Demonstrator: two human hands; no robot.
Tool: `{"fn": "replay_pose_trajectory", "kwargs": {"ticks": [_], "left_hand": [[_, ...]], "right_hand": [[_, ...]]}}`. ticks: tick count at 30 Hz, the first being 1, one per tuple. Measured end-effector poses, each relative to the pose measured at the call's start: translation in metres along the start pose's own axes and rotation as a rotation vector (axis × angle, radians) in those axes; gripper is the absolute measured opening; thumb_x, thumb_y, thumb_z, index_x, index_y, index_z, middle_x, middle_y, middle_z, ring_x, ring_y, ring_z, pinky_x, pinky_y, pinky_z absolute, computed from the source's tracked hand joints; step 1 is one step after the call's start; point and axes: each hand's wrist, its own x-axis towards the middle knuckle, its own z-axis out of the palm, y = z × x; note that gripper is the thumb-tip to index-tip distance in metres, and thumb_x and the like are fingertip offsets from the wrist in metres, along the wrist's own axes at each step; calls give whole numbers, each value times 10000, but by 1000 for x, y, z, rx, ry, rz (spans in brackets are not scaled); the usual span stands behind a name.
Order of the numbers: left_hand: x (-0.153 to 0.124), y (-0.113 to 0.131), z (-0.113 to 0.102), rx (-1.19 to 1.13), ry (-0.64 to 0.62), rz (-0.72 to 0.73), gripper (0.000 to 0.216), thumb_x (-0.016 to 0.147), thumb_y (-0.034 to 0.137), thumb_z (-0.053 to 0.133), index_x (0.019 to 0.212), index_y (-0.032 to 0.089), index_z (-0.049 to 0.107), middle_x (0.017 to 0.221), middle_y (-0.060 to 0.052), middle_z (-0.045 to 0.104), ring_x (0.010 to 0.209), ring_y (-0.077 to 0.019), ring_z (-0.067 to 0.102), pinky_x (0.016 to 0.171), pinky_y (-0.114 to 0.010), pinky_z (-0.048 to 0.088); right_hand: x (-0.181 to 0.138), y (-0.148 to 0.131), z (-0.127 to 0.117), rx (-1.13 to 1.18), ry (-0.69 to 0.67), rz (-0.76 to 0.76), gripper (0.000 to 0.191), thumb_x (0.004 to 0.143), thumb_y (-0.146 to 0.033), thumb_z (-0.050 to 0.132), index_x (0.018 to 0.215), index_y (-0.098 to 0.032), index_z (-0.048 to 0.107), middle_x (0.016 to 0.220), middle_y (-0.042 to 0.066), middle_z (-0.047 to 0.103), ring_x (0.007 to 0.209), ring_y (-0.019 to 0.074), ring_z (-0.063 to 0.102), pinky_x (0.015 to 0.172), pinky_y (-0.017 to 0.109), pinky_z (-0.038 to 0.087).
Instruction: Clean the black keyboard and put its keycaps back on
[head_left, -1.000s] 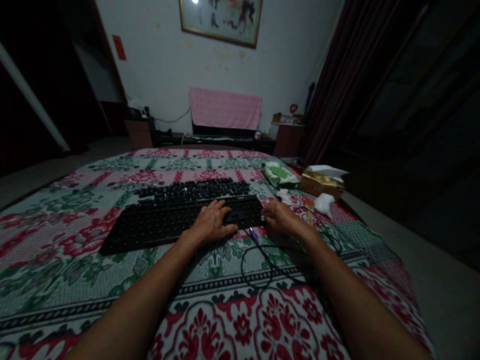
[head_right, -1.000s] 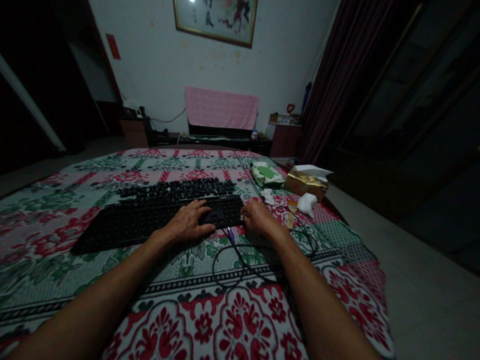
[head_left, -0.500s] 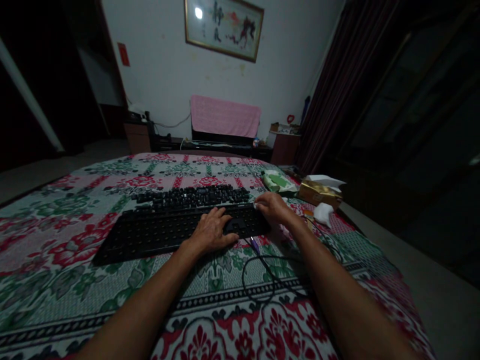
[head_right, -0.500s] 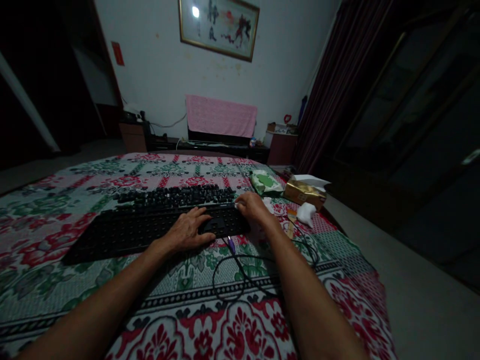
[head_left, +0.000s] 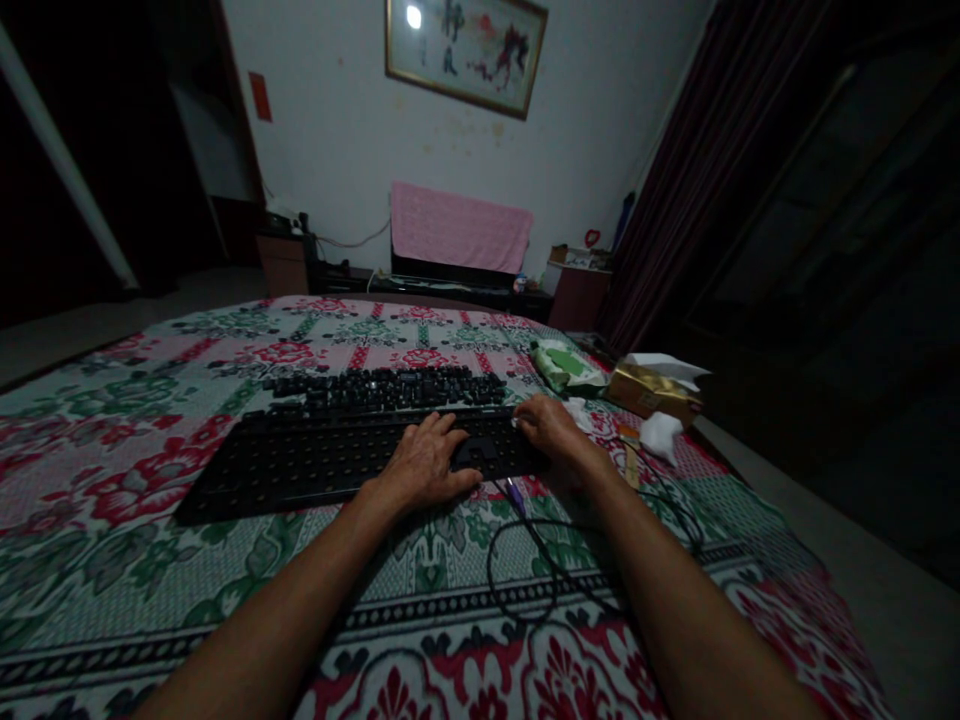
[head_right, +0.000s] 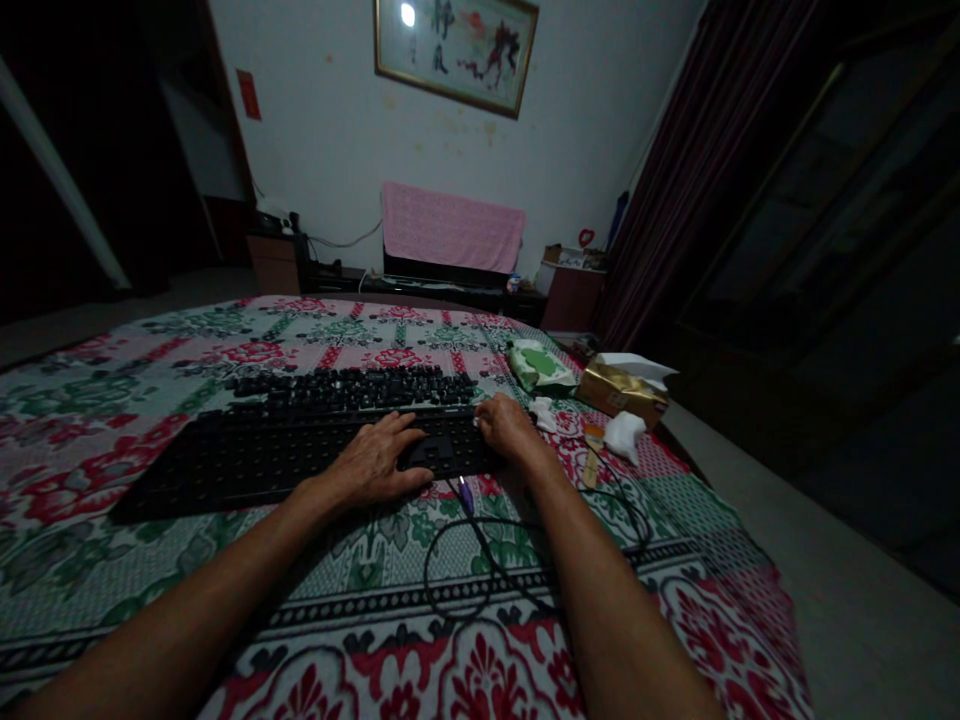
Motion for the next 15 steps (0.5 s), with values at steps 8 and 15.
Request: {"fn": "replay_pose_trajectory", "kwargs": {"ticks": [8, 15], "left_hand": [[0, 1, -3, -17, -21, -5, 619, 718, 615, 426, 1215, 247, 456, 1401, -70, 297, 1282, -315, 227, 989, -480, 247], [0, 1, -3, 16, -18, -2, 631, 718, 618, 423, 1220, 236, 452, 1399, -72, 300, 1280, -307, 235, 994, -466, 250]], "right_hand": [[-4, -1, -14, -18, -122, -25, 255, 732, -154, 478, 908, -174, 662, 880, 69, 635, 782, 160, 564, 659, 206, 386], [-2, 0, -13, -73, -122, -48, 266, 733, -172, 474, 929, -178, 655, 886, 73, 635, 799, 170, 564, 662, 211, 385]]}}
